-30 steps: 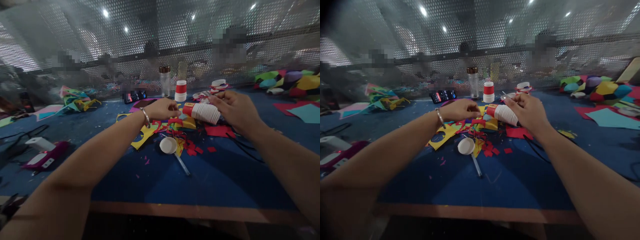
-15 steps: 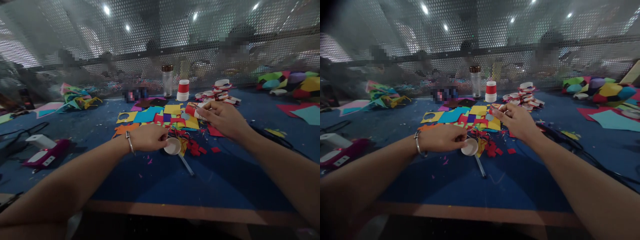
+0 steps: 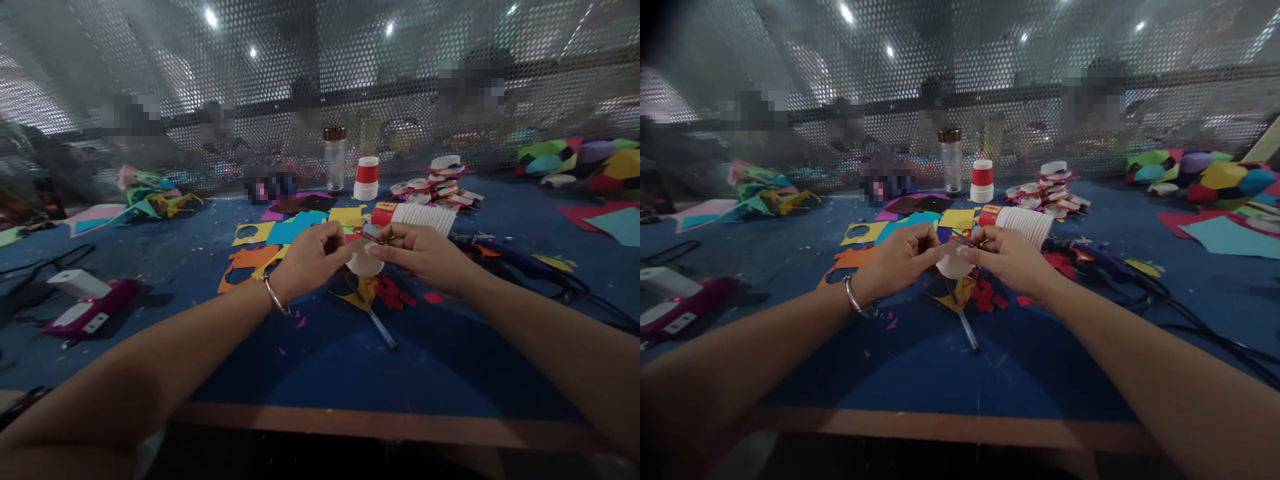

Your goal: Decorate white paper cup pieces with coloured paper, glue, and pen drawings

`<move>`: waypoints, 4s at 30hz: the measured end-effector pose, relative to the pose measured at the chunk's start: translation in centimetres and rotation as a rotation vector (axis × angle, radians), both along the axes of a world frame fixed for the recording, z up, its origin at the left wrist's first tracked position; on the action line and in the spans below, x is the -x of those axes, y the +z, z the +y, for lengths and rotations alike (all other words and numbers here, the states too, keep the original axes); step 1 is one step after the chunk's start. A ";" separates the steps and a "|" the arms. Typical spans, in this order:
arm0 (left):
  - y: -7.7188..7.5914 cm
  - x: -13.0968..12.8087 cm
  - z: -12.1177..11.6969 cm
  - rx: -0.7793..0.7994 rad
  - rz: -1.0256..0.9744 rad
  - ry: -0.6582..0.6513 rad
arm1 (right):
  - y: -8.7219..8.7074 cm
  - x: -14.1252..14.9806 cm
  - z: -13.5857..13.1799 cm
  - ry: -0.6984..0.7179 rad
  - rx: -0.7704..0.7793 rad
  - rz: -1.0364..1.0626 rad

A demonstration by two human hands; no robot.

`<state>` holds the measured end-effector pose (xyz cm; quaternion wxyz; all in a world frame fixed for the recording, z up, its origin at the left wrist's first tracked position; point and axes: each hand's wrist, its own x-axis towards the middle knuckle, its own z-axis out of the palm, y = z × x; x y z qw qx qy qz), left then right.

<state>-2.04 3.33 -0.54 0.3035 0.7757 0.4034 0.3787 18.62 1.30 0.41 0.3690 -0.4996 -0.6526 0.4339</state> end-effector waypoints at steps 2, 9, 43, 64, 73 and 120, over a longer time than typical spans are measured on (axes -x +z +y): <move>-0.3 -0.2 -0.1 0.129 -0.195 -0.058 | 0.0 0.0 0.0 -0.002 0.030 0.033; 0.2 0.0 -0.9 0.623 -0.626 -0.303 | 0.2 0.0 -0.4 -0.024 0.090 0.184; 0.3 -0.5 -1.3 0.701 -0.877 -0.208 | 0.8 0.5 -2.2 -0.021 -0.165 -0.037; -0.3 -0.2 -1.6 0.607 -0.810 -0.247 | 1.7 0.4 -3.0 0.079 -0.249 -0.152; -0.4 -0.3 -1.7 0.537 -0.781 -0.250 | 1.9 0.3 -3.2 0.073 -0.261 -0.180; -1.0 0.0 -1.3 0.354 -0.678 -0.169 | 0.4 -0.6 -1.7 -0.105 -0.237 -0.039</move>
